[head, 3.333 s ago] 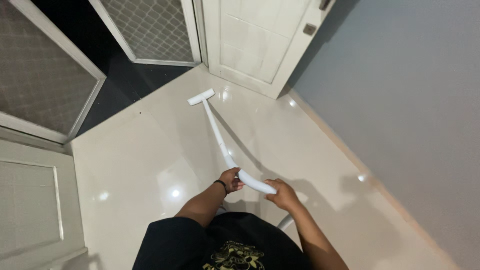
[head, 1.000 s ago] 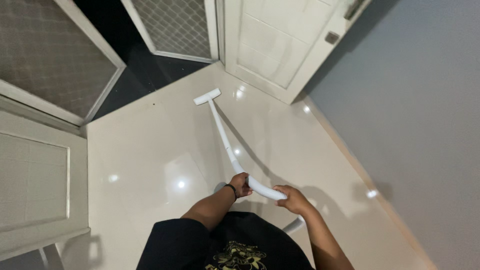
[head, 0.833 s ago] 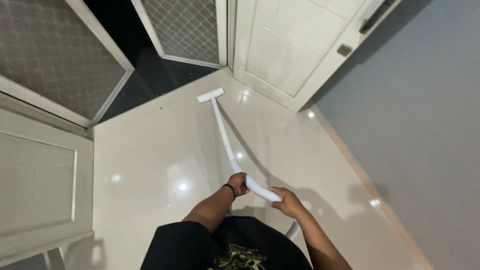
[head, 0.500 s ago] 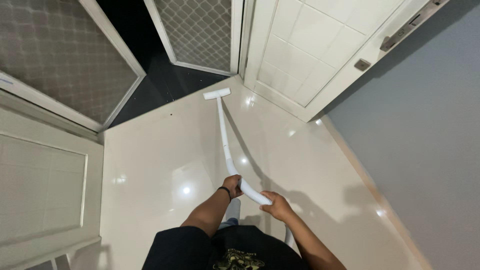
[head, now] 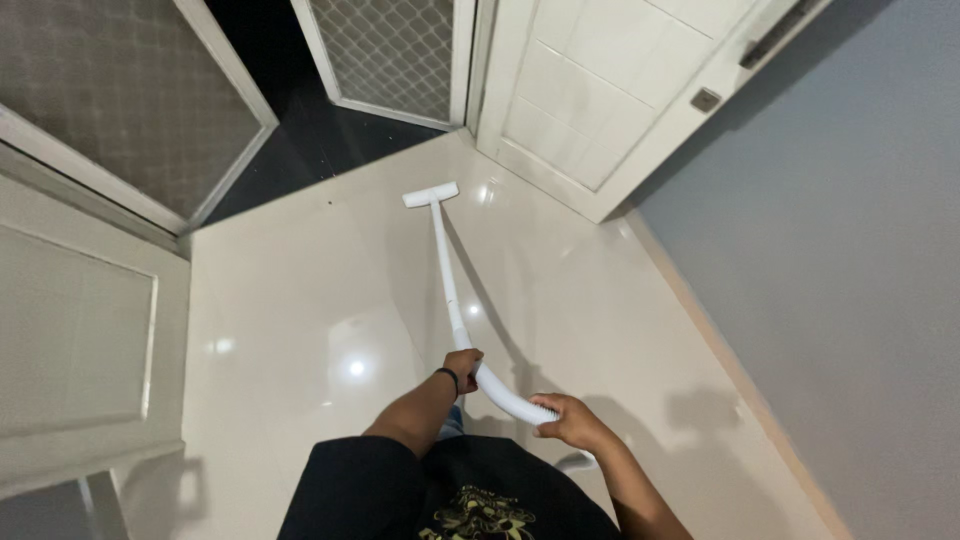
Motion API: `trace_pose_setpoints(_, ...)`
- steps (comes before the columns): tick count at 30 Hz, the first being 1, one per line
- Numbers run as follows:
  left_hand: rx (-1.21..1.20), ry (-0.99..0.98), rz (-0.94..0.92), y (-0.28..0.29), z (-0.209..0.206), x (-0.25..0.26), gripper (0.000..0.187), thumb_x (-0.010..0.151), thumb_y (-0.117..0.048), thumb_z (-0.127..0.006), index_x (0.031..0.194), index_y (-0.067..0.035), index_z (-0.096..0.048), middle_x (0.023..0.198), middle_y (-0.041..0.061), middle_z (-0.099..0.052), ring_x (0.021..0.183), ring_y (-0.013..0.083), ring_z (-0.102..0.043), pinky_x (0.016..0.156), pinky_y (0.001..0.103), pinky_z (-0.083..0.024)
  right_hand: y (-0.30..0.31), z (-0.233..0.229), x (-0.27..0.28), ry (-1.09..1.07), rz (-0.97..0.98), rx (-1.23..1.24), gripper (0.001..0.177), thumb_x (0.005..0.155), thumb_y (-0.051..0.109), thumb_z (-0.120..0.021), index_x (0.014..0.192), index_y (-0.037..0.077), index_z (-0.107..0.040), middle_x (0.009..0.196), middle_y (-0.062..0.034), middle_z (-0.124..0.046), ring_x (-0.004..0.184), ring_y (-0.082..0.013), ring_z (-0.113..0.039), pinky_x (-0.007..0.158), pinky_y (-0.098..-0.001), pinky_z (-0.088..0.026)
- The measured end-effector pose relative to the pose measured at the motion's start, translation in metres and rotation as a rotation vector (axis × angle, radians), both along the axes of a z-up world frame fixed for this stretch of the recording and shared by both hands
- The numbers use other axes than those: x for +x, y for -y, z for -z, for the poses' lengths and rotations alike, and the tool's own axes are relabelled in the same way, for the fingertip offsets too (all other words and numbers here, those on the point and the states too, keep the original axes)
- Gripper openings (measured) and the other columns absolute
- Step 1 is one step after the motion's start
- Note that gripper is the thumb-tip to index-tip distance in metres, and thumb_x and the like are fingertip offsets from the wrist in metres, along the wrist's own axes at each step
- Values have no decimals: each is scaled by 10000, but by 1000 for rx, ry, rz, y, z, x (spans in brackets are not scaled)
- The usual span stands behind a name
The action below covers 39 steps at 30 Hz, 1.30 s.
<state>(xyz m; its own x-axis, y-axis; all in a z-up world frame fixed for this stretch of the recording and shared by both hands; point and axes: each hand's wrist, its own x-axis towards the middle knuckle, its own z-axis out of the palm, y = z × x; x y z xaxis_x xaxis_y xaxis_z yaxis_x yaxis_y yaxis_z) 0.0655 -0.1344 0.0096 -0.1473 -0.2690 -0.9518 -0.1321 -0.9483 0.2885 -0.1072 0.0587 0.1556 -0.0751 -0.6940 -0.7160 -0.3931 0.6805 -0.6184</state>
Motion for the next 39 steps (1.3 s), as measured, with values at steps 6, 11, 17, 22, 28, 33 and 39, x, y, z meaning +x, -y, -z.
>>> trace_pose_setpoints(6, -4, 34, 143, -69, -1, -24, 446, 869, -278, -759, 1172, 14, -612, 993, 169, -675, 825, 298, -679, 763, 480, -573, -86, -38, -19, -6, 59, 52, 651, 751, 133, -830, 1369, 225, -651, 1314, -43, -738, 1149, -201, -717, 1098, -385, -508)
trace_pose_setpoints(11, 18, -6, 339, -125, 0, -49, 487, 875, -387, -715, 1179, -13, -640, 1017, 168, -725, 824, 285, -723, 740, 434, -569, -163, -69, -42, -52, 178, 117, 652, 750, 100, -829, 1368, 225, -662, 1319, -38, -735, 1135, -216, -724, 1089, -395, -488)
trace_pose_setpoints(17, 88, -138, 567, -183, -3, -73, 501, 912, -468, -630, 1148, -25, -642, 984, 164, -716, 719, 238, -683, 652, 419, -531, -230, -91, -82, -20, 212, 46, 631, 718, 61, -826, 1324, 167, -688, 1203, -78, -796, 1083, -214, -732, 1026, -343, -513)
trace_pose_setpoints(22, 129, -164, 560, -202, -7, -71, 472, 917, -431, -575, 1178, -40, -617, 990, 148, -715, 724, 235, -701, 676, 415, -562, -246, -85, -92, -114, 310, 94, 622, 711, 89, -825, 1319, 166, -717, 1155, -83, -823, 1022, -234, -772, 988, -350, -542)
trace_pose_setpoints(28, 94, -198, 333, -148, -12, -51, 460, 915, -408, -589, 1166, -23, -567, 952, 186, -674, 694, 272, -653, 626, 442, -526, -193, -63, -80, -58, 305, 3, 600, 725, 59, -831, 1305, 154, -708, 1128, -74, -798, 1020, -228, -740, 955, -346, -560)
trace_pose_setpoints(33, 52, -140, 34, -67, -19, -15, 420, 886, -321, -651, 1201, -63, -548, 1043, 198, -613, 837, 326, -623, 660, 485, -522, -105, -41, -43, -86, 208, -75, 600, 717, 23, -843, 1289, 154, -721, 1152, -52, -778, 1055, -198, -707, 986, -317, -523)
trace_pose_setpoints(39, -29, -44, -122, 24, -26, 29, 496, 880, -286, -675, 1297, -46, -555, 1162, 189, -627, 964, 354, -651, 768, 536, -551, -6, -7, 6, 6, 142, -130, 598, 718, 30, -838, 1292, 140, -713, 1172, -50, -768, 1075, -184, -694, 992, -305, -517)
